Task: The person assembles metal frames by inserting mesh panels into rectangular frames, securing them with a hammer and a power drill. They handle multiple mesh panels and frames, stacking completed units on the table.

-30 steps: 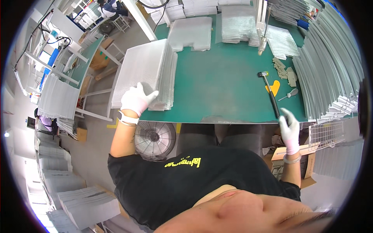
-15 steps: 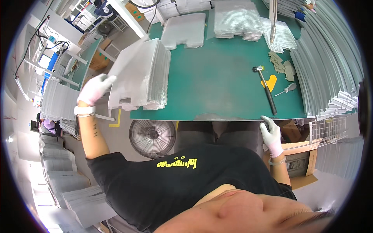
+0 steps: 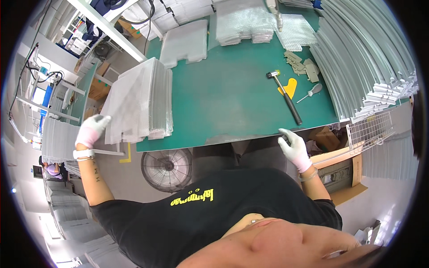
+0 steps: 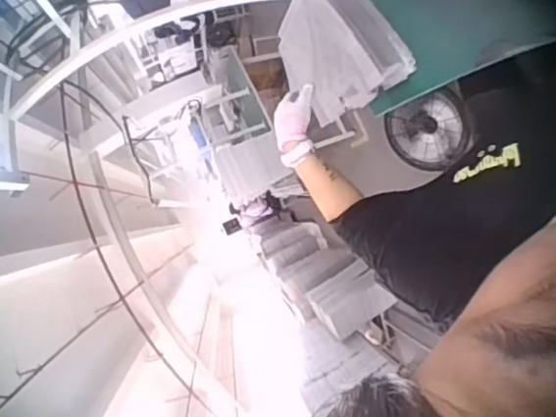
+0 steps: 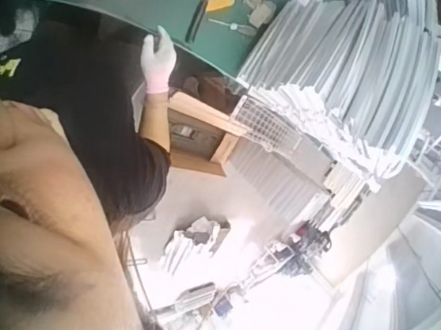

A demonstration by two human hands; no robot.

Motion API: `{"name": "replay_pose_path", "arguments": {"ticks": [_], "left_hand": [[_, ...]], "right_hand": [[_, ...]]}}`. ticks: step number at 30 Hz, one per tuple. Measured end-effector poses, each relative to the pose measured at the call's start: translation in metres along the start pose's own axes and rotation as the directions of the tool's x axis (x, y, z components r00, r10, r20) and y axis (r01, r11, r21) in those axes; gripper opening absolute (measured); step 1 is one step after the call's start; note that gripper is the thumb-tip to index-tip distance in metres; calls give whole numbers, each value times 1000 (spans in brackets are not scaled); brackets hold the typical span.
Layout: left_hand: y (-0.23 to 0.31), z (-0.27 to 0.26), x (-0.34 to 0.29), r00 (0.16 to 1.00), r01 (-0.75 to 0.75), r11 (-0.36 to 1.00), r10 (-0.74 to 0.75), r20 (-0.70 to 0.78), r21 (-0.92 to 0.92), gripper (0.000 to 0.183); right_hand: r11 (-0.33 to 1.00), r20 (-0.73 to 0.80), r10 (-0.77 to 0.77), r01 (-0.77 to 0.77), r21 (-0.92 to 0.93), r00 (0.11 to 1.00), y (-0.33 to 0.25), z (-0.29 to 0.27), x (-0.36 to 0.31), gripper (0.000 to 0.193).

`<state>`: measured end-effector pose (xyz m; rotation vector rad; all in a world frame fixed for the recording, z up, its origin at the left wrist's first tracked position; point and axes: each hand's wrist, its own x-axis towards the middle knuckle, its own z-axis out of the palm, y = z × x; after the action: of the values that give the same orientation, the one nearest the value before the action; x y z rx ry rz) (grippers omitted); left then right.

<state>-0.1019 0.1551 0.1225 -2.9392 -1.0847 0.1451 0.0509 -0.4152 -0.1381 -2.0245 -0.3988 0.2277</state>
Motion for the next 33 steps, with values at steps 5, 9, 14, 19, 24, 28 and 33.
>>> {"name": "replay_pose_path", "arguments": {"ticks": [5,9,14,19,24,28,33], "left_hand": [[-28,-49,-40,930,57,659,-309,-200,-750,47],[42,-34,-111,852,-188,674,-249,-460,-714,49],[180,40,-137,864,-480,845,409,-294,-235,52],[255,140,-118,640,-684,691,722,263,-232,66],[273,186,-53,671,-651,639,737,82,-410,57],[236,247,15,798,-583,809,550,-248,-81,76],[237,275,28,864,-502,854,487,-125,-136,86]], "right_hand": [[998,-21,-33,32,-59,999,17,5,-4,33],[997,-118,-71,66,-51,990,22,5,-3,32],[949,-432,-306,310,-63,849,-8,0,33,32],[862,-124,-499,476,-174,858,-63,36,86,38],[627,447,-325,543,-558,834,-30,91,135,55],[540,593,-321,657,-526,739,-54,98,176,50],[561,349,-689,772,-299,635,-128,180,278,40]]}}
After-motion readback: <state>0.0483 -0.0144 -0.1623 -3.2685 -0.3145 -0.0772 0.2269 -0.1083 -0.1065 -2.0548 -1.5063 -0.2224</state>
